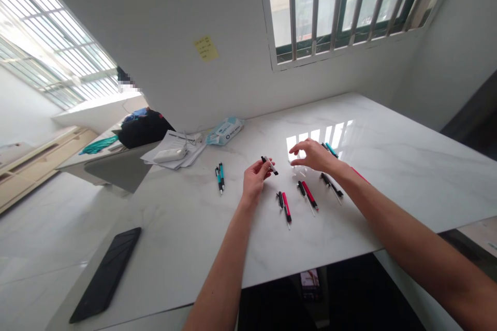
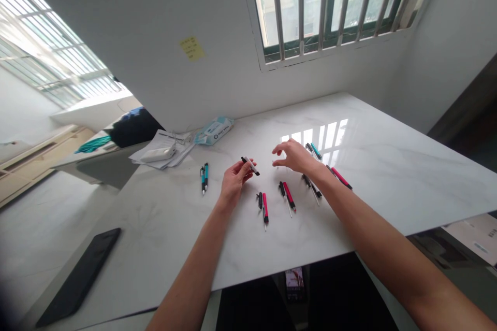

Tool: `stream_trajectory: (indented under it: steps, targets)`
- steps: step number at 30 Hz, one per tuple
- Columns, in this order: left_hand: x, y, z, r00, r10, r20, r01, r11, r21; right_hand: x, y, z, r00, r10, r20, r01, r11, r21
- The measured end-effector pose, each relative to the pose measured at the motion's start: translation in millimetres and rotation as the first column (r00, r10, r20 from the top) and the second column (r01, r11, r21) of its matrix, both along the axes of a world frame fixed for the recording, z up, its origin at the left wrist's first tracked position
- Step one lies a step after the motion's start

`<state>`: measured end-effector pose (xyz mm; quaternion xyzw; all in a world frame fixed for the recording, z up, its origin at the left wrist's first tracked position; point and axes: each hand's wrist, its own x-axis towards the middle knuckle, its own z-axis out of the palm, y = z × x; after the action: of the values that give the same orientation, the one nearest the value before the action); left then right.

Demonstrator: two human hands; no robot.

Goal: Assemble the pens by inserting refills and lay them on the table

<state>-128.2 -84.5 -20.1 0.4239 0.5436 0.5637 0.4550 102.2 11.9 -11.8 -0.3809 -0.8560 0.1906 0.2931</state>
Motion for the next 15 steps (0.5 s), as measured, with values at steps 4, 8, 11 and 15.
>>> stream_trajectory:
  steps: [4,8,11,15]
  targets:
    - [1.1,0.1,1.6,1.0,0.011,0.002,-0.012,0.999,0.033,6.0,12.2,-16.8,0.996,-0.004,0.091,0.015,0.993,-0.114]
    - [3.0,1.1,1.9,1.0,-0.001,-0.007,0.002,0.997,0.077,3.9,12.6,-21.3,0.991,0.008,0.133,0.012,0.99,-0.143]
    - [3.6,0.7,1.8,0.999,0.007,-0.046,-0.003,0.995,0.098,2.7,8.2,-15.8,0.987,0.01,0.162,0.014,0.99,-0.144]
    - [4.2,-0.6,2.4,0.997,0.017,-0.08,-0.008,0.994,0.111,-1.2,2.5,-12.3,0.99,0.04,0.138,-0.018,0.987,-0.159]
